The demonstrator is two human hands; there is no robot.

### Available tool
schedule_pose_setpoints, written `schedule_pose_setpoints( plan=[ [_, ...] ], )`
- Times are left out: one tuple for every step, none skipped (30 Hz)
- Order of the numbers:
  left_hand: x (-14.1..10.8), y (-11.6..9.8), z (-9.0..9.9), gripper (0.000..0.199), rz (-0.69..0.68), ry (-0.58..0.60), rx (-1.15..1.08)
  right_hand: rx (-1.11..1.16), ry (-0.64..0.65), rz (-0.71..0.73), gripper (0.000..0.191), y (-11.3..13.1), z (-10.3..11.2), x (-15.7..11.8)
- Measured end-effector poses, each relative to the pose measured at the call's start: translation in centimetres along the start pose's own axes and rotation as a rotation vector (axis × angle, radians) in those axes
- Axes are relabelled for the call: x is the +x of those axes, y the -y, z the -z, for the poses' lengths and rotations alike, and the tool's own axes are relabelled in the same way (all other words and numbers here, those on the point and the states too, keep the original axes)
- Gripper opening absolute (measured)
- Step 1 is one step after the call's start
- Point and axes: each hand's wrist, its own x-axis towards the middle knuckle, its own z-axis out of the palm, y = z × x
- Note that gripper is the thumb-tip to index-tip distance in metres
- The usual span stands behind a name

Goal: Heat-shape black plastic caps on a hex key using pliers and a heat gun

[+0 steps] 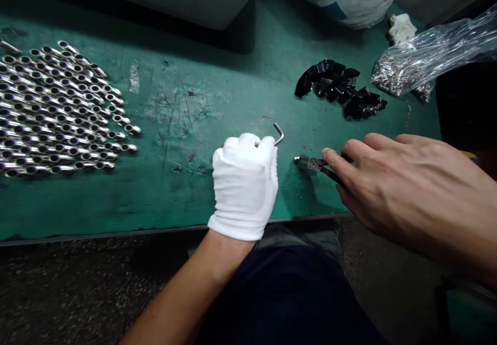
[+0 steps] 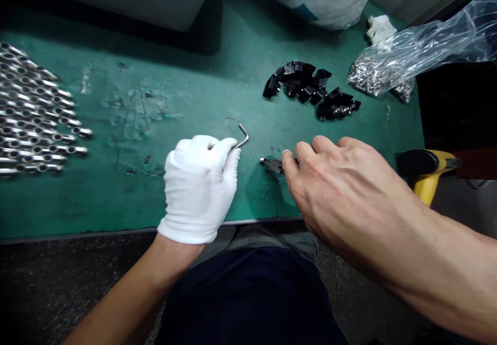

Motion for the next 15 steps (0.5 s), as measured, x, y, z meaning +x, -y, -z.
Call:
schedule_pose_setpoints(
  plan=[
    [0.0, 0.0, 0.0, 0.030, -0.003, -0.003, 0.007, 0.004, 0.008, 0.000, 0.024, 0.0, 0.1, 0.1],
    [0.0, 0.0, 0.0, 0.030, -0.005, -0.006, 0.014, 0.008, 0.018, 0.004, 0.022, 0.1, 0.2, 0.2],
    [0.0, 0.0, 0.0, 0.030, -0.008, -0.009, 0.018, 0.014, 0.027, 0.009, 0.021, 0.1, 0.3, 0.2],
    [0.0, 0.0, 0.0, 0.030, -0.010, -0.009, 0.020, 0.023, 0.034, 0.011, 0.020, 0.1, 0.3, 0.2],
    [0.0, 0.0, 0.0, 0.030, -0.012, -0.010, 0.022, 0.035, 0.037, 0.014, 0.019, 0.1, 0.3, 0.2],
    [0.0, 0.0, 0.0, 0.030, -0.013, -0.010, 0.024, 0.051, 0.035, 0.018, 0.018, 0.0, 0.2, 0.2],
    [0.0, 0.0, 0.1, 0.029, -0.014, -0.010, 0.026, 0.065, 0.023, 0.019, 0.016, 0.0, 0.0, 0.1],
    [0.0, 0.0, 0.1, 0.029, -0.014, -0.008, 0.028, 0.072, 0.005, 0.015, 0.014, 0.0, -0.2, 0.1],
    [0.0, 0.0, 0.1, 0.029, -0.014, -0.009, 0.031, 0.071, -0.020, 0.012, 0.013, 0.0, -0.5, 0.0],
    [0.0, 0.0, 0.1, 0.029, -0.014, -0.009, 0.033, 0.064, -0.048, 0.008, 0.013, -0.1, -0.8, 0.0],
    [0.0, 0.0, 0.1, 0.029, -0.014, -0.011, 0.034, 0.054, -0.076, 0.004, 0.014, -0.1, -1.1, 0.0],
    [0.0, 0.0, 0.1, 0.029, -0.015, -0.011, 0.035, 0.047, -0.100, 0.001, 0.015, -0.2, -1.3, -0.1],
    [0.0, 0.0, 0.1, 0.029, -0.017, -0.011, 0.035, 0.048, -0.118, 0.001, 0.015, -0.2, -1.5, -0.1],
    [0.0, 0.0, 0.1, 0.029, -0.017, -0.010, 0.035, 0.058, -0.127, 0.002, 0.016, -0.3, -1.6, -0.1],
    [-0.1, -0.1, 0.1, 0.029, -0.015, -0.010, 0.034, 0.075, -0.131, 0.003, 0.016, -0.4, -1.7, -0.1]
  ],
)
